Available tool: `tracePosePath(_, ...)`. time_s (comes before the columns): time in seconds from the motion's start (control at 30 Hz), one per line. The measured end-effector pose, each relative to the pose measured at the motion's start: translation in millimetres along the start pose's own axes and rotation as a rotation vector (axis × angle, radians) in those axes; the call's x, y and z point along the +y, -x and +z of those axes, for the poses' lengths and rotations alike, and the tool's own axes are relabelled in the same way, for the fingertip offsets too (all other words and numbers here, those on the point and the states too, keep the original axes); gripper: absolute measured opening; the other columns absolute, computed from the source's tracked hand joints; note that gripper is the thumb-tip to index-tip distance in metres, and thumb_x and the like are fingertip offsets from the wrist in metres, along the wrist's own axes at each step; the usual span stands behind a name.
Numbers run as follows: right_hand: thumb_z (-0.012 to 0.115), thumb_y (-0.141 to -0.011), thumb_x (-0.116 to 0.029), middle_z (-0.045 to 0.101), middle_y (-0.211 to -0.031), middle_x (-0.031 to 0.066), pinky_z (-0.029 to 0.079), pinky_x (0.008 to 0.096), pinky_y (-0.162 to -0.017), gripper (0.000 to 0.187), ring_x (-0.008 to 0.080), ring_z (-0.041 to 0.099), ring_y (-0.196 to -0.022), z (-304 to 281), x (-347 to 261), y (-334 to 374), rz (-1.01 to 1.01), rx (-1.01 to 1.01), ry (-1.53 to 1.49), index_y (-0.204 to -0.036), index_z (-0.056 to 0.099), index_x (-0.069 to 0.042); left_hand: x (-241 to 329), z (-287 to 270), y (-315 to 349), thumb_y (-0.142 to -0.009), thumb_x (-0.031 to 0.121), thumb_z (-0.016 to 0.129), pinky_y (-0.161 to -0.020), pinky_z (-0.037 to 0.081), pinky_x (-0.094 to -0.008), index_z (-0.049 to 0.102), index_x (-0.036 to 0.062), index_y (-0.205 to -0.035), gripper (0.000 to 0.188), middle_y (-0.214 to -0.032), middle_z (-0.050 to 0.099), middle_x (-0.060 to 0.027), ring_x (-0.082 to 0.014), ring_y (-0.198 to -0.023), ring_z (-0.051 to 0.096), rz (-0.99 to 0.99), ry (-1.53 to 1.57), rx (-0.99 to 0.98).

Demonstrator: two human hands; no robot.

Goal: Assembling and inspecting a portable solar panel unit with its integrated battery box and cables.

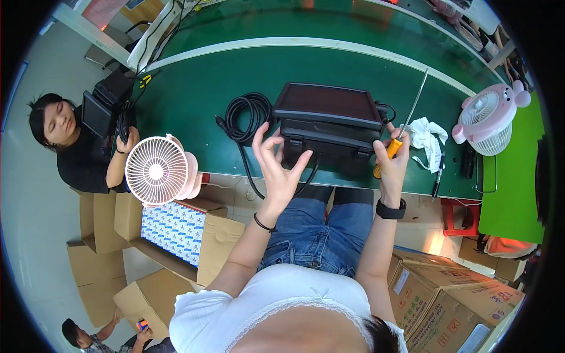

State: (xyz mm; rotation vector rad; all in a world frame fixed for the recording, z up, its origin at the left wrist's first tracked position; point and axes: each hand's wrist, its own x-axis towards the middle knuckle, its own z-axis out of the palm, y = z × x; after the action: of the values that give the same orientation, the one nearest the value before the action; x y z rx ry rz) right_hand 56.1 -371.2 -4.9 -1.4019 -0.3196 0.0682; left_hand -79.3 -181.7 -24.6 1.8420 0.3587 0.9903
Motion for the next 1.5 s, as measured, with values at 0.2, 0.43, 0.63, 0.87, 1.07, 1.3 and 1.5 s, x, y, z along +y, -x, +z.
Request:
tracePosePath(0.2, 0.078, -0.082, -0.008, 0.054, -0.139, 0.0189, 0.046, 0.0147, -0.062, 0.042, 0.0023, 0.052, -0.073, 0, 3, -2, 0.008, 0.015, -0.001, -0.101, 0.041, -0.013, 8, -17, -13, -0.077, 0.013, 0.084, -0.104, 0.044, -0.0494, 0.06, 0.0038, -0.094, 0.031, -0.149, 0.036, -0.0217, -0.0399, -0.132, 0.046, 0.163, -0.228, -0.054)
tracePosePath(0.43, 0.079, -0.083, -0.01, 0.054, -0.14, 0.0188, 0.045, 0.0147, -0.057, 0.042, 0.002, 0.052, -0.072, 0, 3, -2, 0.014, 0.025, -0.004, -0.101, 0.041, -0.014, 24, -34, -34, -0.099, 0.051, 0.052, -0.114, 0.032, -0.0478, 0.075, 0.008, -0.107, 0.05, -0.152, 0.038, -0.0206, -0.036, -0.14, 0.039, 0.132, -0.002, -0.136)
tracePosePath(0.63, 0.079, -0.084, -0.011, 0.057, -0.136, 0.0159, 0.045, 0.0146, -0.055, 0.041, 0.0017, 0.051, -0.07, 12, -1, 2, -0.025, 0.115, -0.023, -0.103, 0.042, -0.012, 1, -14, -34, -0.084, 0.011, 0.072, -0.112, 0.034, -0.0468, 0.055, 0.0111, -0.125, 0.045, -0.153, 0.03, -0.0146, -0.0305, -0.14, 0.036, -0.128, 0.426, -0.115)
tracePosePath(0.87, 0.064, -0.094, -0.001, 0.066, -0.104, 0.0101, 0.043, 0.0171, -0.052, 0.026, 0.0036, 0.053, -0.067, 27, -14, 46, -0.081, 0.176, -0.141, -0.102, 0.04, -0.009, -8, 3, -40, -0.088, 0.035, 0.062, -0.116, 0.026, -0.0418, 0.012, 0.0091, -0.157, 0.089, -0.153, 0.026, -0.0212, -0.0304, -0.143, 0.031, -0.299, 0.497, -0.197)
tracePosePath(1.07, 0.07, -0.085, 0.002, 0.064, -0.121, 0.0146, 0.047, 0.0207, -0.059, 0.03, 0.0067, 0.054, -0.065, 44, -26, 62, -0.298, 0.124, 0.535, -0.099, 0.044, -0.003, -7, 9, -39, -0.089, 0.039, 0.061, -0.117, 0.025, -0.0401, 0.015, 0.0065, -0.157, 0.088, -0.152, 0.032, -0.0188, -0.0289, -0.141, 0.034, -0.264, 0.507, -0.175)
tracePosePath(1.3, 0.068, -0.084, 0.007, 0.061, -0.118, 0.0161, 0.042, 0.0168, -0.054, 0.039, 0.0014, 0.046, -0.059, 6, -42, 48, 0.089, -0.245, -0.15, -0.102, 0.039, -0.011, -9, 7, -40, -0.088, 0.033, 0.064, -0.116, 0.027, -0.0376, 0.023, 0.0045, -0.156, 0.084, -0.152, 0.036, -0.0173, -0.0272, -0.139, 0.038, -0.278, 0.635, -0.116)
tracePosePath(1.5, 0.067, -0.086, 0.008, 0.049, -0.143, 0.0237, 0.046, 0.016, -0.062, 0.037, 0.0001, 0.053, -0.068, 28, -43, 41, -0.13, -0.125, -0.105, -0.099, 0.038, -0.011, -4, 13, -35, -0.088, 0.033, 0.065, -0.116, 0.027, -0.0374, 0.023, 0.0037, -0.156, 0.085, -0.153, 0.035, -0.0188, -0.0276, -0.14, 0.038, -0.317, 0.576, -0.111)
